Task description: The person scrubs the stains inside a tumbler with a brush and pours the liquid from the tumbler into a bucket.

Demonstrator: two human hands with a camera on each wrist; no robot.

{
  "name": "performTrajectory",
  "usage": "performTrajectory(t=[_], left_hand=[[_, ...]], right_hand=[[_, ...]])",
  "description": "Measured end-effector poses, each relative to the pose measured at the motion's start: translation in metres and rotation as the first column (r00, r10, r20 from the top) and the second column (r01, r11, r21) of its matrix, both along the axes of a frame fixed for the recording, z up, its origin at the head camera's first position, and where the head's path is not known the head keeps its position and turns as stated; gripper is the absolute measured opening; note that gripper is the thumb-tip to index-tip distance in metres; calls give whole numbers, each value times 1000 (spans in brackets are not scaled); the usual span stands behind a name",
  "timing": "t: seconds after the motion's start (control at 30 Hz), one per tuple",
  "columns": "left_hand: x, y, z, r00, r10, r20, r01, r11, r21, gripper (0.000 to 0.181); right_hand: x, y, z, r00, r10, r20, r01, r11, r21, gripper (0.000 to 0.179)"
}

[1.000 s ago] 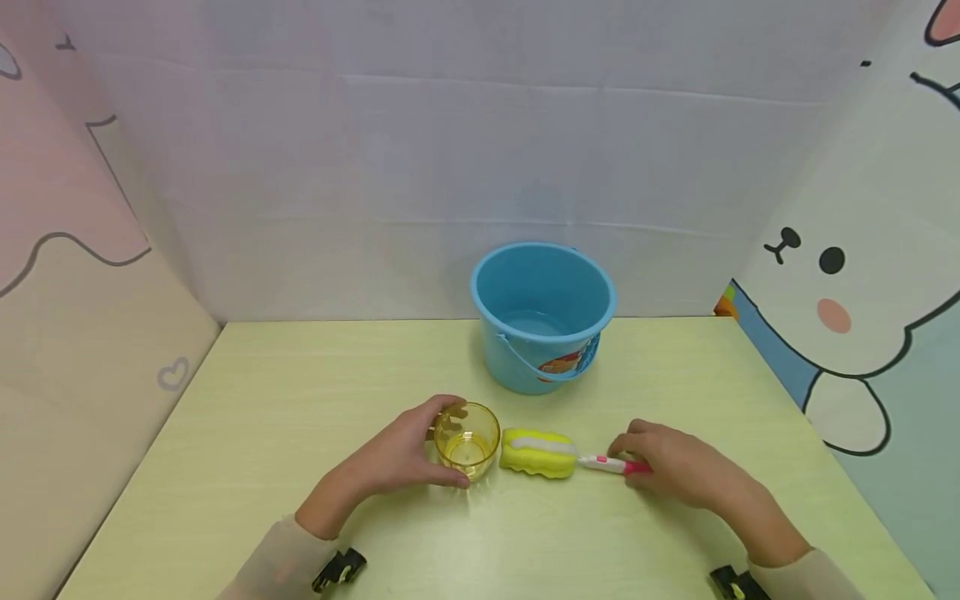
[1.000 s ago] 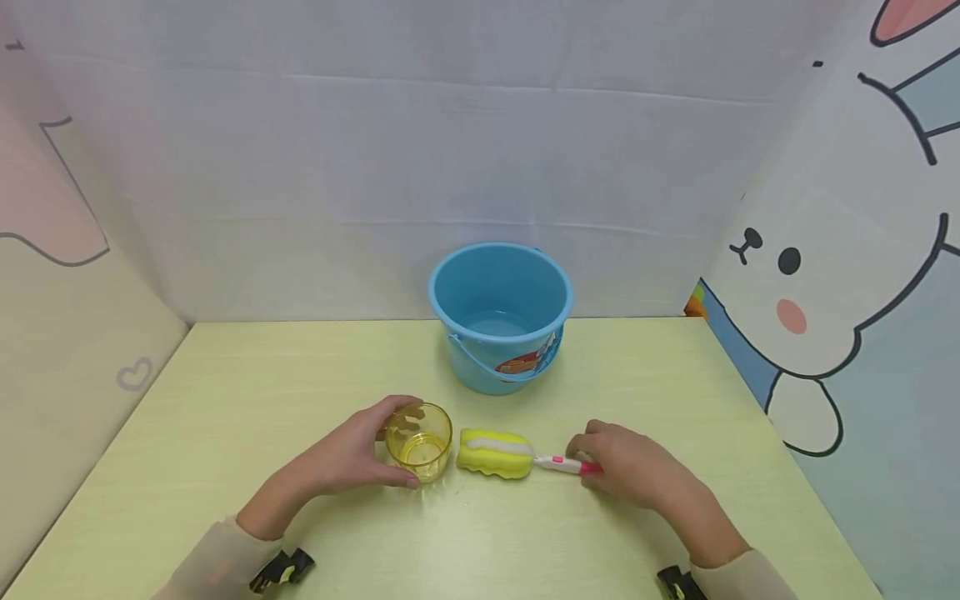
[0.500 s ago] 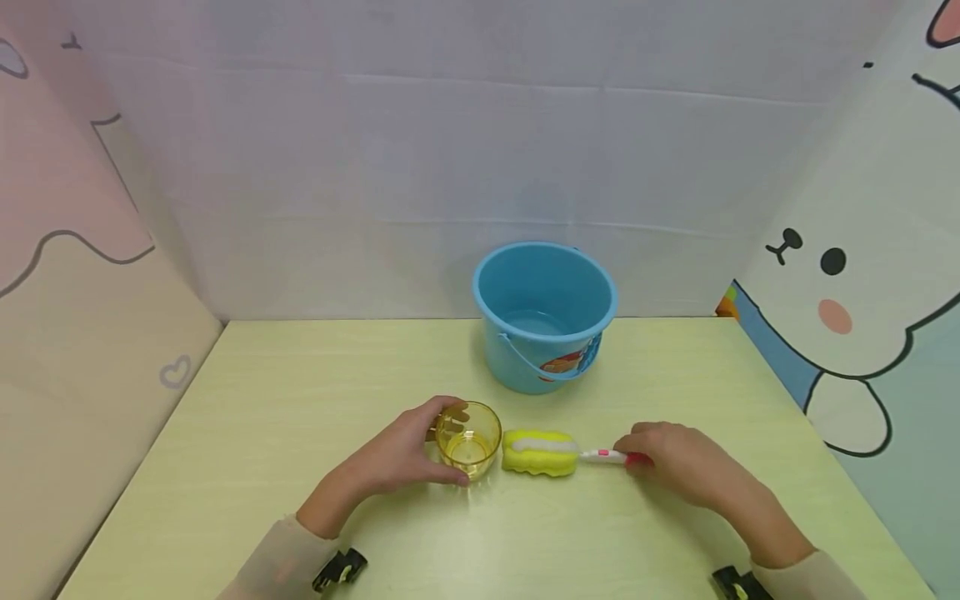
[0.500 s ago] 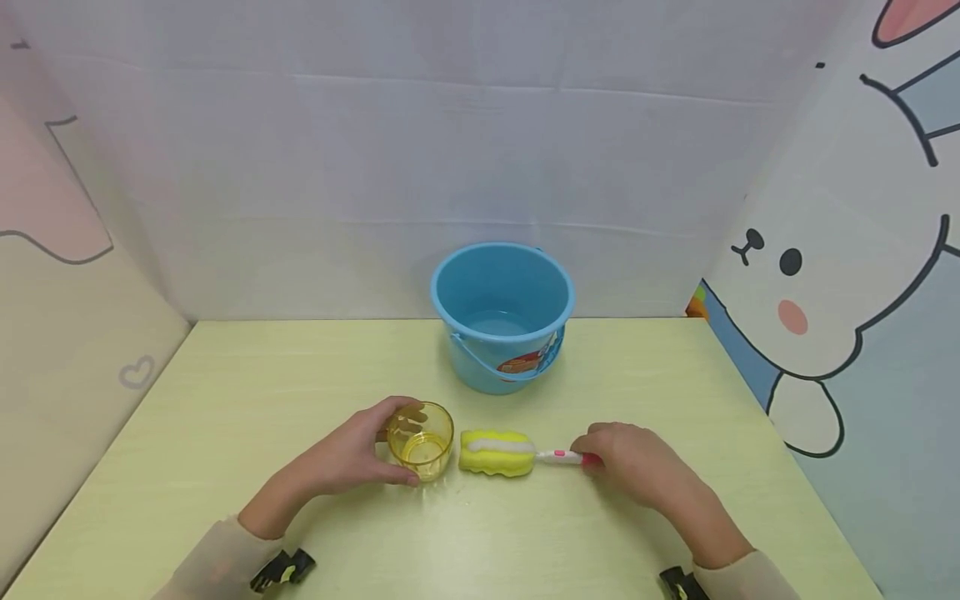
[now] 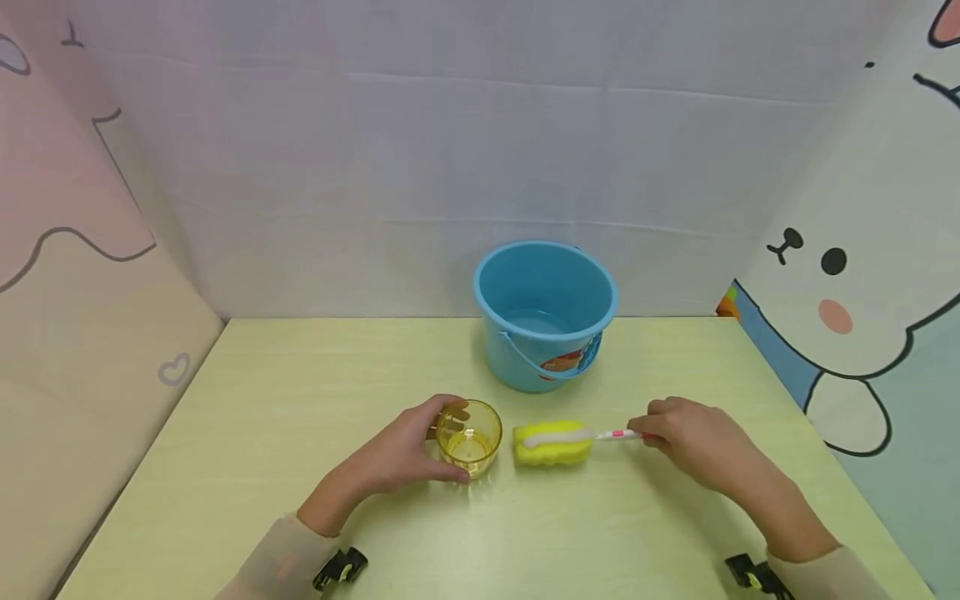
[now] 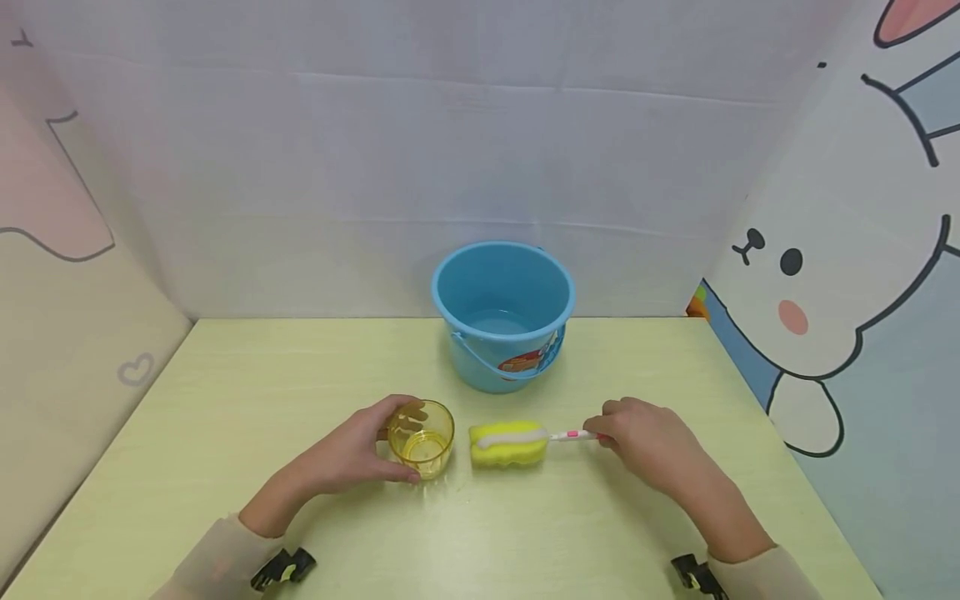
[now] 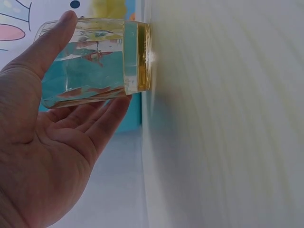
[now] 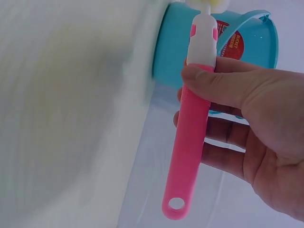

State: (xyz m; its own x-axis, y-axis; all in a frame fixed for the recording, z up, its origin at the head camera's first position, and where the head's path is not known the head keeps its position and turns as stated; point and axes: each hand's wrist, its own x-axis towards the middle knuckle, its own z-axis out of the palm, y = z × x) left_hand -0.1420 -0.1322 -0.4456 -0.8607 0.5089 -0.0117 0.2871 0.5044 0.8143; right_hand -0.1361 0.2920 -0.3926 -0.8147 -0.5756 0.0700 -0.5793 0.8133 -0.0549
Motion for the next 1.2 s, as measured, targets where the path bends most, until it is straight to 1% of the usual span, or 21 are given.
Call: performTrajectory(t=[0.13,0.33,0.53,0.7,0.83,0.97,1.13,1.2], left_hand=[[0,0,1,1000,1,-2,-1,1000,-1,98],[0,1,1,1000,0,0,0,1000,10,98],[0,2,0,1000,0,0,0,1000,9,98],[1,4,0,1000,-1,-4,1,1000,7,98],[1,7,0,1000,-1,-9,1,1000,-9,98],[2,9,0,1000,-2,-9,2,1000,-5,98],[2,12,0,1000,-5,-10,5,1000,11,98],[3,14,-1,1000,-10,-11,10,1000,17,97]], right_hand=[[-2,2,8,999,-4,-33,4,1000,3,24],[-2,4,18,989,27,-145,-29,1000,-11,28],[-1,6,29,964,60,-260,-61,998,6,33],[-2,6,40,939,103,-328,-104,994,14,35],[-3,4,48,922,130,-365,-132,991,19,38],[-4,1,56,907,152,-392,-153,988,28,40],[-5,-6,65,895,181,-408,-173,983,57,42],[-5,-9,69,892,194,-409,-181,981,70,46]])
